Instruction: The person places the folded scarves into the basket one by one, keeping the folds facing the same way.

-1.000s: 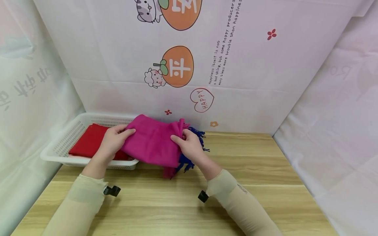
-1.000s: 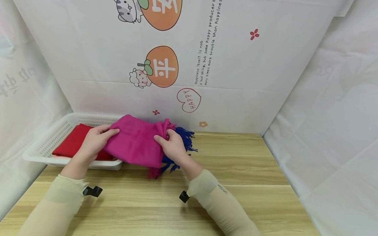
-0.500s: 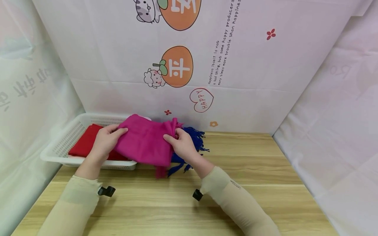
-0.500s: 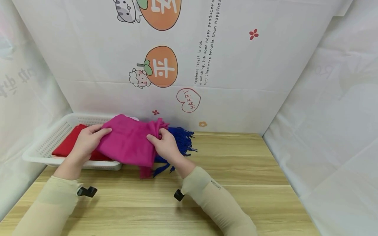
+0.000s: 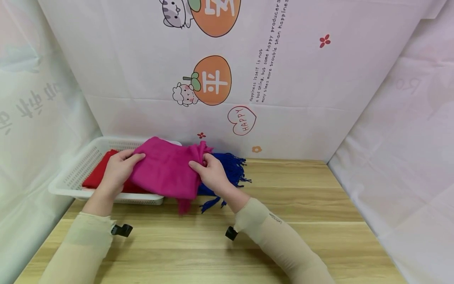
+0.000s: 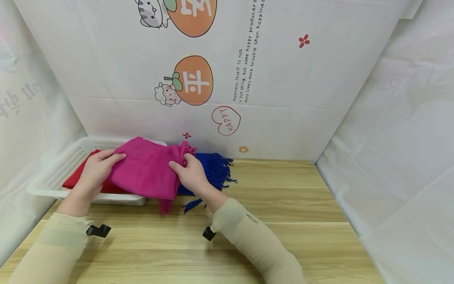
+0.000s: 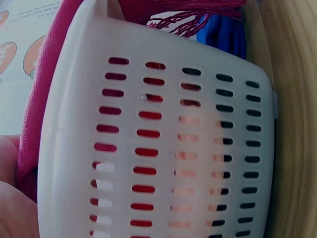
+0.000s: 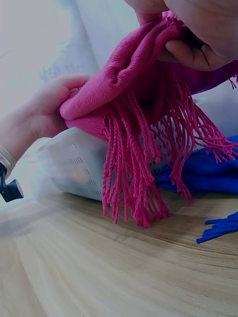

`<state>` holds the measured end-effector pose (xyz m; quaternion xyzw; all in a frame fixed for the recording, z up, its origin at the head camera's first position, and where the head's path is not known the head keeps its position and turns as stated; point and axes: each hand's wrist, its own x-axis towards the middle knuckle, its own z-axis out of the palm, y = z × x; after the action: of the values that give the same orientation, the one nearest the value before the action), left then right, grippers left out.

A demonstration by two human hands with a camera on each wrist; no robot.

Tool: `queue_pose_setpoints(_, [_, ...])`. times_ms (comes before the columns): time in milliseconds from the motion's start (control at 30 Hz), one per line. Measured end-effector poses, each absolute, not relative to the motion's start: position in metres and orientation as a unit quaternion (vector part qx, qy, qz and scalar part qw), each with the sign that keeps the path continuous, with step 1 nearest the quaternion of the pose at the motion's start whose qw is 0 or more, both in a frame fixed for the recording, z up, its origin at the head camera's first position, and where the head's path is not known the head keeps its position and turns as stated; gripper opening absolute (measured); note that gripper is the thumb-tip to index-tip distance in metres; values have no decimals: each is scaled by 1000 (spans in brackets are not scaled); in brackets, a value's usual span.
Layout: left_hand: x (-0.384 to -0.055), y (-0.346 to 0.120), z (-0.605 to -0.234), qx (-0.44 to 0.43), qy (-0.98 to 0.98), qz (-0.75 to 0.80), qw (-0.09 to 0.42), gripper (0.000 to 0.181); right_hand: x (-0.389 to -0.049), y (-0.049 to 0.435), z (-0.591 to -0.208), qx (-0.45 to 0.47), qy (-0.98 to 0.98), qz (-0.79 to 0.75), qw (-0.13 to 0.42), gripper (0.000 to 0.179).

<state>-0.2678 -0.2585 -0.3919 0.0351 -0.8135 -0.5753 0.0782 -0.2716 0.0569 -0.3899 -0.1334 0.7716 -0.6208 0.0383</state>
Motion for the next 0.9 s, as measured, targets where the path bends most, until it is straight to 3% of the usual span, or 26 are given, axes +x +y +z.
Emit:
queue_pose_setpoints(367, [-263,-271,-393,56,-819,-566,71,67,-273,41,-392,-135,768,-625,42,26])
queue_pose_setpoints(600, [-261,-282,-394,46,-809,-580,81,51,-273,32,-390,-142,769,-622,48,24])
queue_pose_setpoints(767, [-263,-289,-396,49,-809,-582,70,62,-275,27,-390,-144,776,-613,49,27])
queue_pose_setpoints(900, [-264,-296,-397,57,-800,-594,64,55,-276,19,-390,-141,778,-611,47,27])
